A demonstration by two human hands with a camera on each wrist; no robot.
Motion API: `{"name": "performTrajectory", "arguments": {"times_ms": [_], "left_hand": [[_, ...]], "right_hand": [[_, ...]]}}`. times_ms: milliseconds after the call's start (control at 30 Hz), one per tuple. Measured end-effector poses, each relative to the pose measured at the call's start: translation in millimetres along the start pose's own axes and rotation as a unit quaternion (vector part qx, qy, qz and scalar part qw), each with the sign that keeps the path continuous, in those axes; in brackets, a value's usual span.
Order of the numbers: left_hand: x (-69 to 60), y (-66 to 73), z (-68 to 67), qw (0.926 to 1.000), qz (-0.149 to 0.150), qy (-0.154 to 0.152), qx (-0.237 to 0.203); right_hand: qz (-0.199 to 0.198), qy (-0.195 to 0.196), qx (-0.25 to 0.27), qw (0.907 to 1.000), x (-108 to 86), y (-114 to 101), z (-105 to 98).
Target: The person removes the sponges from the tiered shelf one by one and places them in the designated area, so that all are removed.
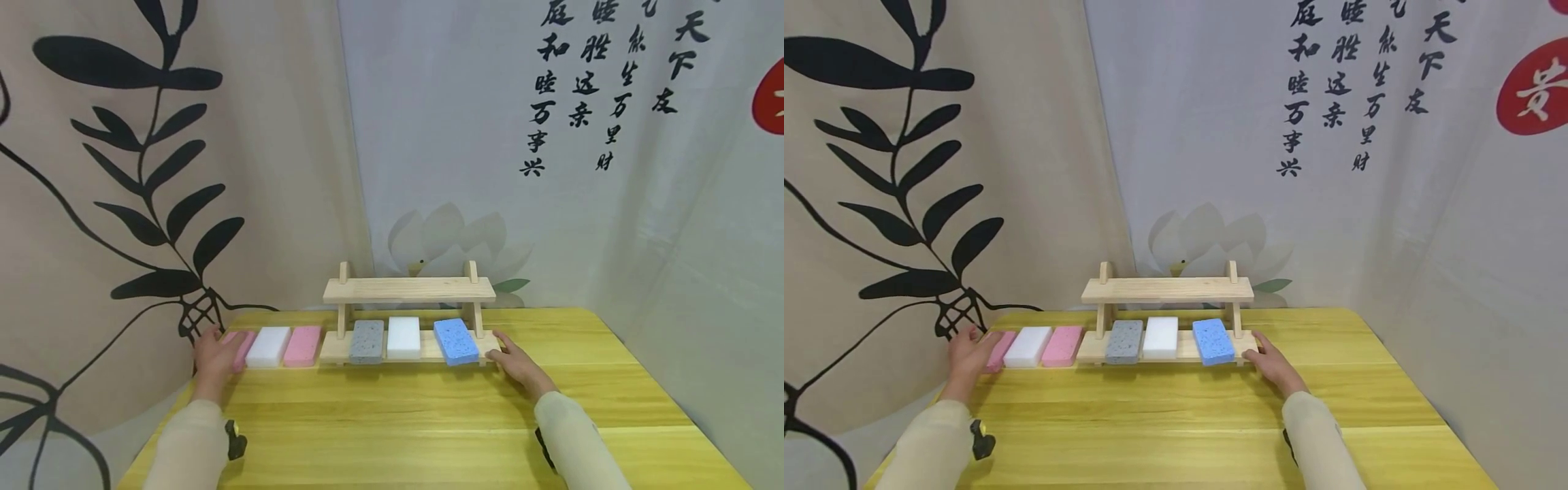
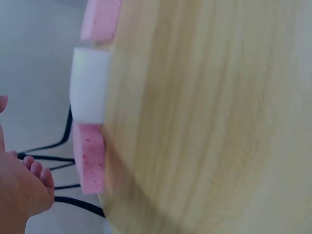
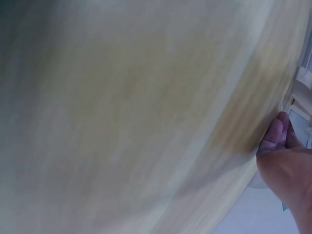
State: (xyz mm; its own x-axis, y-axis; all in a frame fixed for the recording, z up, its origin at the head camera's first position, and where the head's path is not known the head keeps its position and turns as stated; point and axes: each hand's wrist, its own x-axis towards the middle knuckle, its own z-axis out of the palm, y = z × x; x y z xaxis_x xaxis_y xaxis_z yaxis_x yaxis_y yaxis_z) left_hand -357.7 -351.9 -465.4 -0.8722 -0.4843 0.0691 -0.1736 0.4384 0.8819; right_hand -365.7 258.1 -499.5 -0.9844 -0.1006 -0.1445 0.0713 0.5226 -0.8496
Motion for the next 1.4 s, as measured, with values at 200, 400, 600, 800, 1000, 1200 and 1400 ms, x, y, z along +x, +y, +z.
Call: {"name": "performTrajectory", "arguments": {"times_ms": [200,400,600,800,1000,1200,1400], "left_hand": [[-2.1,12.3,6.0,0.9995,0.031,0.003,0.003],[-6.9,22.3,13.8,0.9988,0.047,0.000,-0.012],[-17.3,37.5,22.4,0.9961,0.088,0.000,-0.007],[-25.5,51.6,35.2,0.9927,0.117,-0.019,-0.022],[-40.6,63.1,51.0,0.9905,0.128,-0.039,-0.032],[-57.3,73.8,68.0,0.9877,0.150,-0.027,-0.034],[-71.9,83.2,87.1,0.9862,0.150,-0.033,-0.061]], "right_hand": [[0.001,0.000,-0.001,1.0000,-3.0,-2.2,0.7],[0.001,0.002,-0.005,1.0000,-3.8,-3.0,1.7],[-0.004,-0.002,0.002,1.0000,-4.3,-2.5,1.9],[-0.014,-0.005,0.004,0.9999,-6.0,-3.1,1.2],[-0.012,-0.008,0.013,0.9998,0.3,4.3,2.1],[-0.015,-0.006,0.006,0.9998,-1.8,1.7,2.1],[-0.031,-0.012,0.002,0.9994,0.2,7.3,-1.4]]}}
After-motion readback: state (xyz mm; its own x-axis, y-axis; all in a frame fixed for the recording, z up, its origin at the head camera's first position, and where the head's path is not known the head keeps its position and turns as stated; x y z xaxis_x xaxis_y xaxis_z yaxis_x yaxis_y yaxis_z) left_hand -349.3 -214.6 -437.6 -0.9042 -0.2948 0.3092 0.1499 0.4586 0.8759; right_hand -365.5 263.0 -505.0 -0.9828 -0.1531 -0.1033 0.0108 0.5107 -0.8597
